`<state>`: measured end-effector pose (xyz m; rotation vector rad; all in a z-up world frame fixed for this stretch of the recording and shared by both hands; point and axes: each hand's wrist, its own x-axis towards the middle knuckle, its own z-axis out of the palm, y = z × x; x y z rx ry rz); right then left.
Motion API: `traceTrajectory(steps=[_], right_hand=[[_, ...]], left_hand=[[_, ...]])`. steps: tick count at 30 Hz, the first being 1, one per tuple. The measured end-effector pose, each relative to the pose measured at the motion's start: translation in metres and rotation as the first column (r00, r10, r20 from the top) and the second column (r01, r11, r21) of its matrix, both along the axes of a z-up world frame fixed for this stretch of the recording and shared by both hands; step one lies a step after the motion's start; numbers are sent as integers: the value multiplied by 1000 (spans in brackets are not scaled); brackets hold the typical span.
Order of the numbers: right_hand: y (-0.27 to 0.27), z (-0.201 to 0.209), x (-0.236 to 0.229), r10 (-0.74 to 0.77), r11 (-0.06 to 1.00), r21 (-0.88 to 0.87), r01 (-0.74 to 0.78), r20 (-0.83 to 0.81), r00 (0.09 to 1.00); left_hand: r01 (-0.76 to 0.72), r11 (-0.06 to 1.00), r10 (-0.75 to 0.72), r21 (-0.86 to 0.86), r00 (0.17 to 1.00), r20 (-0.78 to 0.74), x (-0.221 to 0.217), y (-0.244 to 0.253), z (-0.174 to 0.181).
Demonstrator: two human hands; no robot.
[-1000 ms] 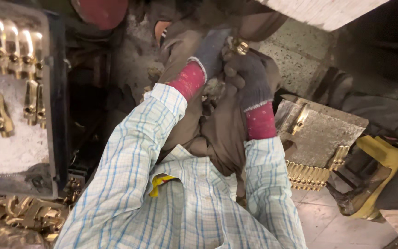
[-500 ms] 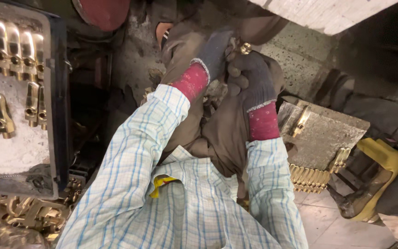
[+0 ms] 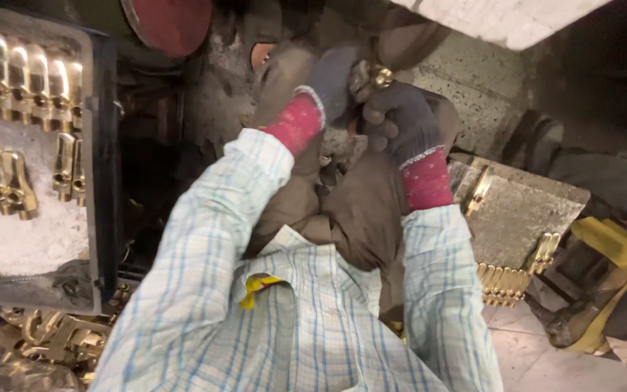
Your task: The person sits on the floor and repeatedly rubs brass-colored metal parts against a rotating grinding wheel to smooth or polish their surfaces. The person handles the parts one at a time, rotating them to treat different sides, then places them into a nearby tray.
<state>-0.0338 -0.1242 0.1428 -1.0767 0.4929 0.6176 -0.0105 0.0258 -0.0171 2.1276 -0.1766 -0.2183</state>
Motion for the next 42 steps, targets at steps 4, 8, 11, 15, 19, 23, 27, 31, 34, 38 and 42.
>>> traceTrajectory(steps=[4,8,11,15,19,23,27,31,34,38,42], right_hand=[[-15,1,-20,331,924,-241,-298,111,937],[-23,13,-53,767,395,-919,3,331,549],[-26,21,-37,850,362,-930,59,356,389],[-25,8,-11,657,502,-823,267,563,502],[-25,-15,10,319,746,-664,59,433,843],[-22,-42,38,-275,902,-352,251,-17,961],[-32,-67,40,-49,897,-431,98,124,991],[-35,-67,34,342,768,-641,-12,394,853],[-19,-47,5,-138,968,-198,154,93,986],[-2,-2,-62,826,447,-878,-172,331,457],[23,18,-121,514,844,-459,-277,546,662]], left_hand=[[-436,231,-141,-870,870,-473,-29,26,53],[-372,431,-49,-822,900,-433,-71,55,84],[-456,419,-57,-785,850,-524,-54,57,91],[-182,429,-145,-885,953,-266,-15,32,85],[-490,435,-32,-755,830,-557,15,7,66],[-547,406,37,-732,810,-585,21,-5,38],[-600,327,5,-730,773,-634,22,-8,13],[-442,489,52,-752,875,-481,35,2,16],[-149,650,-36,-746,974,-225,18,26,33],[-321,425,-260,-847,853,-453,6,47,63],[210,584,-220,-784,971,96,-29,57,75]])
